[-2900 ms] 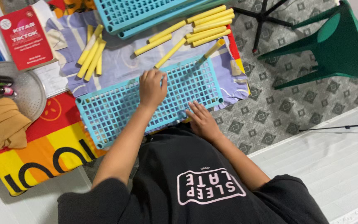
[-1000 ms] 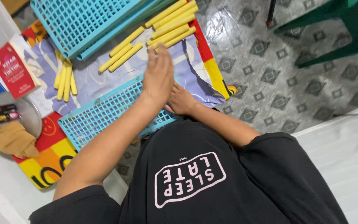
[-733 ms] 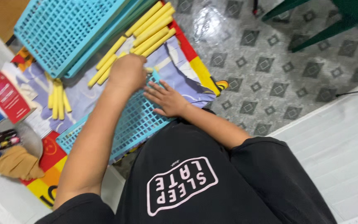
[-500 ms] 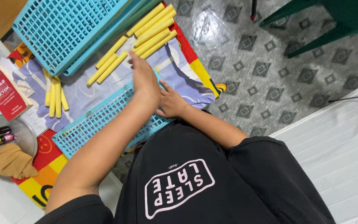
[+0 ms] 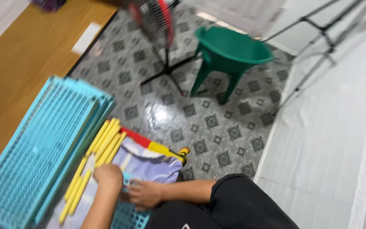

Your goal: The person assembles a plastic shelving unit by inserting yellow plastic poles into the holes of light blue plastic trays. They repeatedly insert and remove the poles, adjusting the trays and stacking them to form a multi-tiered structure.

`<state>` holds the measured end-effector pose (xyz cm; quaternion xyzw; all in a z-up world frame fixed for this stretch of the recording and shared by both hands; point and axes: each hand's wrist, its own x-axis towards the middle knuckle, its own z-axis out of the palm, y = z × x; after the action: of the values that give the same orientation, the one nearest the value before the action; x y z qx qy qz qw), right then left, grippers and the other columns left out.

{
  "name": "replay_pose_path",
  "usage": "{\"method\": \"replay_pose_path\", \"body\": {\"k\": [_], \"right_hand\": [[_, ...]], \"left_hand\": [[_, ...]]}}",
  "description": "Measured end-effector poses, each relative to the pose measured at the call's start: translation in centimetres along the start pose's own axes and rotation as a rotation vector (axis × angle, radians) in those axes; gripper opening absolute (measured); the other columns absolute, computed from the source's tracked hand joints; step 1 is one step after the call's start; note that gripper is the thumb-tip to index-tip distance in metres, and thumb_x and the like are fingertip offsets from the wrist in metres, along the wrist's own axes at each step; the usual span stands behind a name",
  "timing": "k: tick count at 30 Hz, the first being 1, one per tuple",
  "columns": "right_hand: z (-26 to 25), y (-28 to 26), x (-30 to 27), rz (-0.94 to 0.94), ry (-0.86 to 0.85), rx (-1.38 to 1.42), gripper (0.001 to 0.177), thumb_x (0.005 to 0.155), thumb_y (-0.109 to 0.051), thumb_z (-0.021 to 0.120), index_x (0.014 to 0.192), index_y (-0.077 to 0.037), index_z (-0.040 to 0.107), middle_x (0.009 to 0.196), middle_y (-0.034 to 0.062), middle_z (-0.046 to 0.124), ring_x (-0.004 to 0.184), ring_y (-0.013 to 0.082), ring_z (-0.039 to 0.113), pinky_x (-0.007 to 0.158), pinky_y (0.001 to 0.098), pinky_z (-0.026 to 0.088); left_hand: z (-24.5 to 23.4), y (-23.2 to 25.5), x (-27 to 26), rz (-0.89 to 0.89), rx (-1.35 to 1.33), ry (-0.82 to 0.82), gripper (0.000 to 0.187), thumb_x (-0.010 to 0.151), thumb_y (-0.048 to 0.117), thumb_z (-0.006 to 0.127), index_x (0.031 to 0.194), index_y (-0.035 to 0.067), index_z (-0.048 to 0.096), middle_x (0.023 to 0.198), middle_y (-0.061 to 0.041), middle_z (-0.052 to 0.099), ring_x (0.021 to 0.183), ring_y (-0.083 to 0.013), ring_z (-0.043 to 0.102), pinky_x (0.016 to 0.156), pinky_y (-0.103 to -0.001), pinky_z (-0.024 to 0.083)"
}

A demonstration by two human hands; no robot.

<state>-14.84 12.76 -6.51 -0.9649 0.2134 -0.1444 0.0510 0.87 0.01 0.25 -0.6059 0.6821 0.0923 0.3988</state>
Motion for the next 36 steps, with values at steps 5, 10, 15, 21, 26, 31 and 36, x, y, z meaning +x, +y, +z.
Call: {"method": "replay_pose_path", "body": {"k": [5, 10, 15, 21, 26, 31, 36], "right_hand": [[-1.1, -1.6, -1.2, 0.089, -0.006, -0.003, 0.076, 0.095, -0.058, 0.048, 0.156, -0.013, 0.044, 0.162, 0.0092, 0.046, 0.159, 0.0289, 0.036, 0.132, 0.0534, 0.023], [-2.0, -3.0, -0.5, 0.183, -0.075, -0.028, 0.074, 0.098, -0.057, 0.047, 0.157, -0.013, 0.042, 0.165, 0.0113, 0.042, 0.157, 0.0295, 0.032, 0.131, 0.0556, 0.021], [-1.7, -5.0, -1.2, 0.307, -0.082, -0.131, 0.075, 0.099, -0.054, 0.047, 0.159, -0.012, 0.04, 0.172, 0.0106, 0.034, 0.162, 0.0298, 0.024, 0.131, 0.052, 0.017], [-0.1, -5.2, -1.8, 0.358, -0.031, -0.078, 0.071, 0.101, -0.053, 0.045, 0.16, -0.013, 0.041, 0.172, 0.0102, 0.034, 0.162, 0.0283, 0.023, 0.131, 0.0535, 0.013], [0.1, -5.2, -1.6, 0.389, -0.02, -0.045, 0.071, 0.098, -0.052, 0.046, 0.157, -0.013, 0.042, 0.167, 0.0112, 0.039, 0.161, 0.0293, 0.025, 0.131, 0.0553, 0.011], [0.0, -5.6, -1.8, 0.406, -0.039, -0.096, 0.072, 0.098, -0.053, 0.046, 0.158, -0.012, 0.043, 0.165, 0.0116, 0.039, 0.16, 0.0283, 0.024, 0.131, 0.0545, 0.008], [-0.5, -5.5, -1.7, 0.409, -0.04, -0.104, 0.071, 0.096, -0.054, 0.047, 0.153, -0.011, 0.047, 0.164, 0.012, 0.041, 0.159, 0.0274, 0.021, 0.128, 0.0539, 0.003]], "left_hand": [[-0.3, 0.6, 0.0, -0.054, 0.033, -0.034, 0.025, 0.094, 0.026, 0.064, 0.108, 0.021, 0.083, 0.116, 0.0, 0.08, 0.103, -0.02, 0.077, 0.076, -0.038, 0.057], [-0.2, 0.3, 0.8, -0.002, 0.039, 0.047, 0.026, 0.094, 0.027, 0.064, 0.112, 0.021, 0.081, 0.12, -0.002, 0.078, 0.104, -0.0221, 0.075, 0.075, -0.041, 0.057], [-1.7, 0.8, 0.5, 0.021, 0.122, -0.003, 0.032, 0.089, 0.035, 0.07, 0.114, 0.016, 0.079, 0.119, -0.006, 0.076, 0.104, -0.0262, 0.074, 0.074, -0.043, 0.052], [-3.0, 2.1, -1.9, 0.016, 0.299, 0.018, 0.027, 0.093, 0.035, 0.064, 0.103, 0.016, 0.08, 0.101, -0.004, 0.078, 0.086, -0.0229, 0.073, 0.065, -0.045, 0.045], [-3.6, 2.7, -4.1, 0.022, 0.467, 0.06, 0.037, 0.095, 0.042, 0.063, 0.111, 0.012, 0.077, 0.106, -0.009, 0.075, 0.083, -0.0258, 0.07, 0.067, -0.051, 0.046], [-2.3, 3.2, -4.8, 0.066, 0.614, 0.073, 0.044, 0.093, 0.046, 0.066, 0.116, 0.009, 0.074, 0.107, -0.009, 0.074, 0.084, -0.0277, 0.067, 0.072, -0.053, 0.045], [-0.5, 3.6, -2.7, 0.073, 0.62, 0.109, 0.036, 0.097, 0.038, 0.063, 0.116, 0.009, 0.076, 0.109, -0.008, 0.075, 0.086, -0.0263, 0.069, 0.078, -0.055, 0.045]]}}
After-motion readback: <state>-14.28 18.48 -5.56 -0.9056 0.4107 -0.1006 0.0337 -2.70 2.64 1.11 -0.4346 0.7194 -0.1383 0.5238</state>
